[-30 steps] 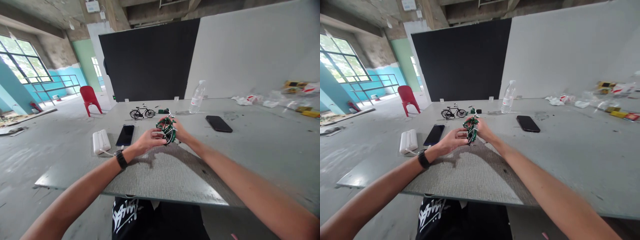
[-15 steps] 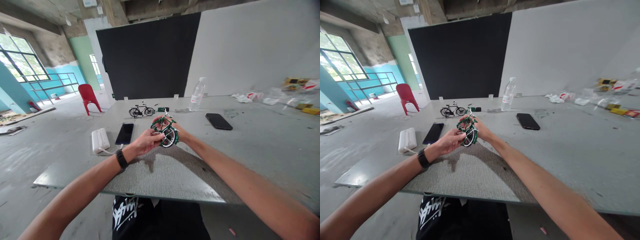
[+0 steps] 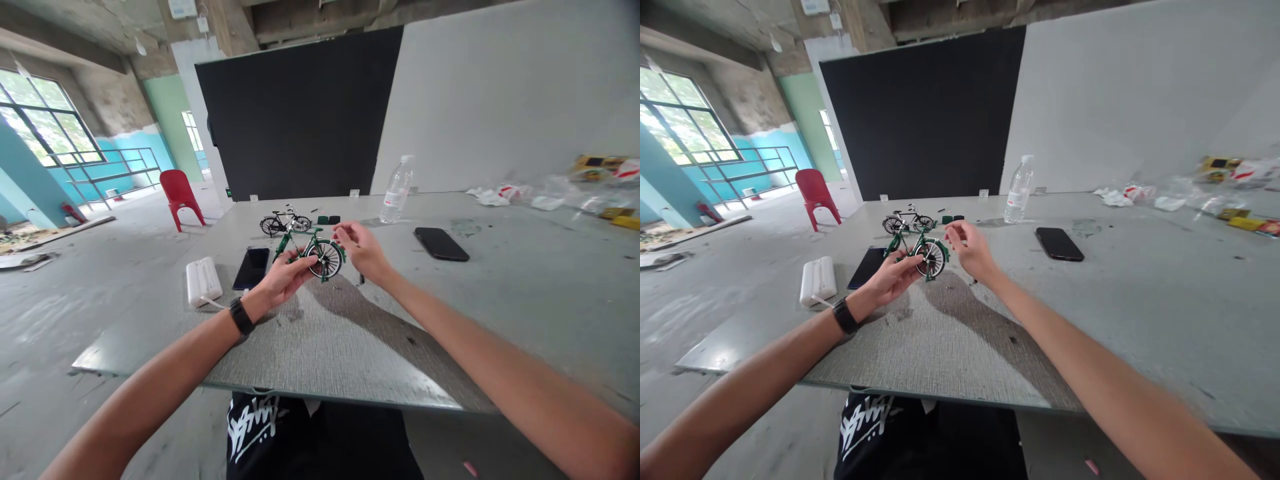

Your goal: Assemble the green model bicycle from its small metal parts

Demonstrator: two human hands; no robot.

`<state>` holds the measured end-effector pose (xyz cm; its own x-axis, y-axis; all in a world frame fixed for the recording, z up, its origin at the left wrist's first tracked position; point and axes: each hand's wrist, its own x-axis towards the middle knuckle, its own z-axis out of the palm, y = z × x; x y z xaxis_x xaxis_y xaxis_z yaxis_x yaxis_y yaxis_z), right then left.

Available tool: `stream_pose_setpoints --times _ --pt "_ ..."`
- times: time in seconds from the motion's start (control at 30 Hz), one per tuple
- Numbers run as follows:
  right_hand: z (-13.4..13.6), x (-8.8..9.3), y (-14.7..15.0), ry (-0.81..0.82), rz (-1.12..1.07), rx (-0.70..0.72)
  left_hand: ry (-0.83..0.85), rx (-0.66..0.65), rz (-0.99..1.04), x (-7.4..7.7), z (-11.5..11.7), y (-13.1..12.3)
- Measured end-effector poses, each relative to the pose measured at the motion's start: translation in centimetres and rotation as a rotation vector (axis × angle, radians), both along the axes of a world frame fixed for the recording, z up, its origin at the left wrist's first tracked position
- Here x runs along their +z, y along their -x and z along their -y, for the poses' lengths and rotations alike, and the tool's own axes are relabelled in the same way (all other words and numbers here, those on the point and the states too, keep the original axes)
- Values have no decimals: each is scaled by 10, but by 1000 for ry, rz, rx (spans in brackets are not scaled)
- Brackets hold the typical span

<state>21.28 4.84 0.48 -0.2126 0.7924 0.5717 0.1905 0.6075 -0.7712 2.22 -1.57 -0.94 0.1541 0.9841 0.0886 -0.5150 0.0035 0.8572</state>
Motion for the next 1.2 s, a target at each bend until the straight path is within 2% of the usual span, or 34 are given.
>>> stream_pose_setpoints --times 0.07,0.13,0.23,0.3,0.43,0.63,0.8,1.0,1.2 --pt "11 3 -8 -90 -14 -32 -1 77 49 0 -4 5" --pt "23 6 -11 -151 34 40 -13 123 88 0 -6 9" --pt "35 4 -5 -111 42 145 -44 159 105 0 -8 13" --pt "39 0 5 -59 -31 96 -49 206 118 1 -7 12" --pt "46 -6 22 -8 -155 -106 -37 297 130 2 -4 7" --pt "55 -6 29 31 -194 -134 -75 299 89 -1 -2 2" --pt "61 -5 32 106 -215 -180 -121 373 15 -7 -4 2" --pt "63 -4 38 283 -244 -186 -326 460 -206 -15 -11 3" --pt "65 -4 41 431 -375 -114 -404 501 -343 -21 -15 6"
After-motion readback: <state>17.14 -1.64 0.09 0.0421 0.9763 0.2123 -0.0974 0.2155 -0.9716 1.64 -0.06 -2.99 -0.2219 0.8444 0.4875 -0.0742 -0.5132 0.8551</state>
